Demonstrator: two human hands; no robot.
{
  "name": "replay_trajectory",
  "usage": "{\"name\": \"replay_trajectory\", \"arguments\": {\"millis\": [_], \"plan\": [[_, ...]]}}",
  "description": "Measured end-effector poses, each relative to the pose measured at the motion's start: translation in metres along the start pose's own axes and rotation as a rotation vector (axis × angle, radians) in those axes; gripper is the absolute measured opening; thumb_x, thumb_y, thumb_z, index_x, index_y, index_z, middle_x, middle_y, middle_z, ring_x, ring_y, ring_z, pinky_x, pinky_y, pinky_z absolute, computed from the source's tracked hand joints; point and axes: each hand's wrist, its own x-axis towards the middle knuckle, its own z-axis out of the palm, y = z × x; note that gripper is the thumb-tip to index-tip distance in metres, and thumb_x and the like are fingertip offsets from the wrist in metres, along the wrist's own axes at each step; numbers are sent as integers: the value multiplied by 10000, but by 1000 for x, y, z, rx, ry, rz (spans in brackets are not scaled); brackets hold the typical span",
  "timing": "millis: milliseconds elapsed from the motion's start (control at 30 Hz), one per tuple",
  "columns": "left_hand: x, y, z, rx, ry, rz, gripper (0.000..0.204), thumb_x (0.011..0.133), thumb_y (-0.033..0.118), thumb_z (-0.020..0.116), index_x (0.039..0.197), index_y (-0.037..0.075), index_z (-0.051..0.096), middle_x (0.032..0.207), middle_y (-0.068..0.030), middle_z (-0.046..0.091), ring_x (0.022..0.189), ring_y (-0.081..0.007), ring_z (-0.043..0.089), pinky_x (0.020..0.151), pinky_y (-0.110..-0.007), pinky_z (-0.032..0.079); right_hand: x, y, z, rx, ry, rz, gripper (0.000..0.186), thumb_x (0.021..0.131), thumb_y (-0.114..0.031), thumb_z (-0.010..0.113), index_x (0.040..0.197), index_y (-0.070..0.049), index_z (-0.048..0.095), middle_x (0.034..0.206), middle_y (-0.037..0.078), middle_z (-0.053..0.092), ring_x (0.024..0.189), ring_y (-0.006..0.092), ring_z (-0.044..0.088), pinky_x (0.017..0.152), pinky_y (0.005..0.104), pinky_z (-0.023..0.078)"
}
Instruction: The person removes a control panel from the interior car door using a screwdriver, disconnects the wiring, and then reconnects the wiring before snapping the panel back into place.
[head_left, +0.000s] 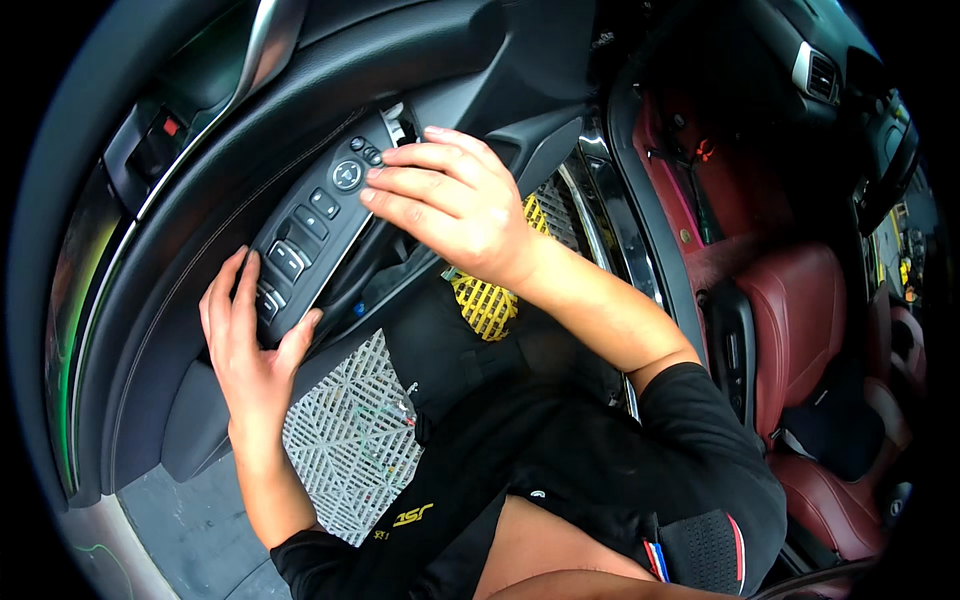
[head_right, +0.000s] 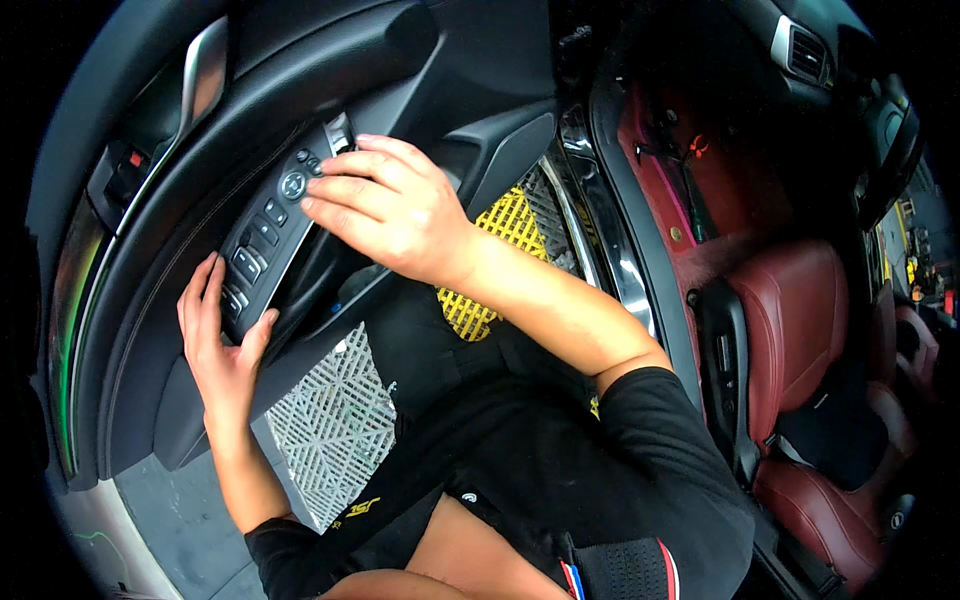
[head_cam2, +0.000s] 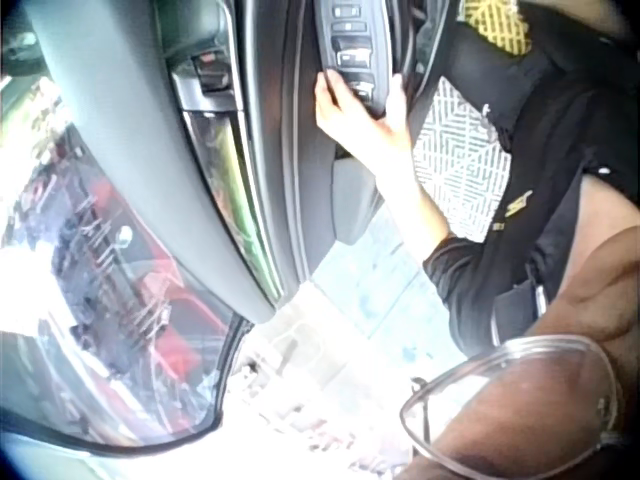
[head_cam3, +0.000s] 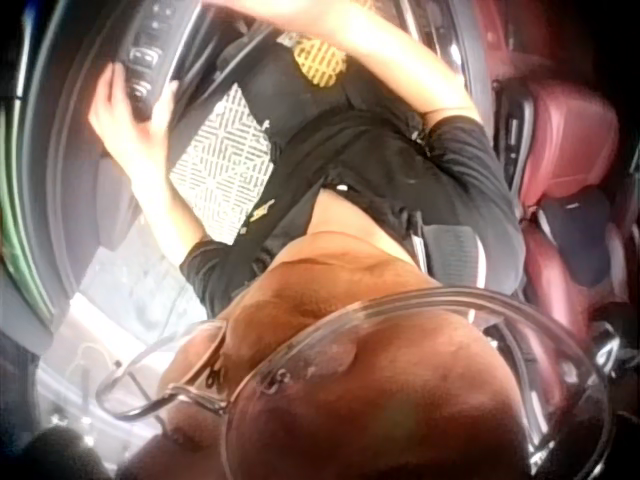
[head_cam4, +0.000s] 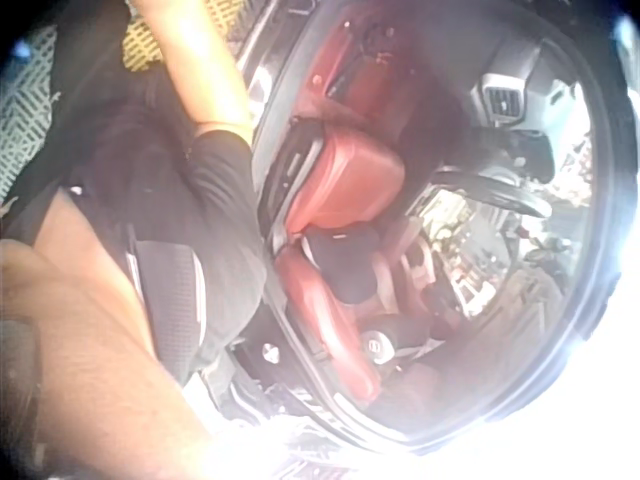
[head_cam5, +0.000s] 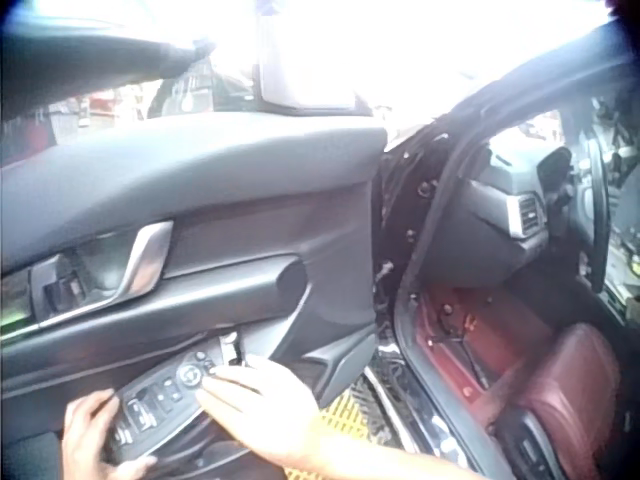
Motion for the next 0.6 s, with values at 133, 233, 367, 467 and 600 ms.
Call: {"name": "replay_trajectory", "arguments": {"millis": [133, 233, 367, 467, 600], "plan": [[-3, 1, -3, -22, -11, -26, 735, 730, 208, 875, 1382, 12, 597, 1428, -166, 568, 1305, -344, 535, 1097, -440, 423, 3, -1, 1, 44, 63, -15, 207, 797, -138, 710, 992, -117, 774, 1062, 7, 739, 1056, 200, 692, 923, 397, 552], [0, 2, -4, 23, -22, 9, 722, 742, 217, 865, 1381, 6, 601, 1430, -172, 564, 1309, -349, 530, 1097, -441, 423, -1, 3, 3, 28, 51, 0, 195, 805, -145, 711, 987, -129, 780, 1063, 2, 747, 1064, 183, 694, 957, 398, 529], [12, 10, -8, 59, -54, 31, 712, 747, 221, 860, 1377, 4, 606, 1427, -178, 563, 1303, -355, 531, 1099, -446, 415, -7, 9, 2, -17, 38, 26, 181, 819, -161, 710, 984, -144, 782, 1065, -12, 755, 1067, 160, 696, 1000, 398, 491], [16, 12, -3, 72, -45, 59, 709, 745, 214, 861, 1373, 4, 609, 1422, -179, 565, 1297, -360, 531, 1101, -452, 409, -12, 10, 1, -33, 31, 42, 175, 821, -161, 712, 981, -146, 779, 1063, -13, 755, 1065, 160, 696, 1002, 393, 486], [16, 16, 4, 88, -52, 19, 729, 723, 204, 876, 1373, 9, 608, 1422, -182, 563, 1295, -368, 527, 1096, -454, 412, -15, 19, -4, -14, 2, 32, 161, 814, -151, 732, 970, -150, 768, 1065, -12, 755, 1064, 154, 703, 1024, 388, 458]]}}
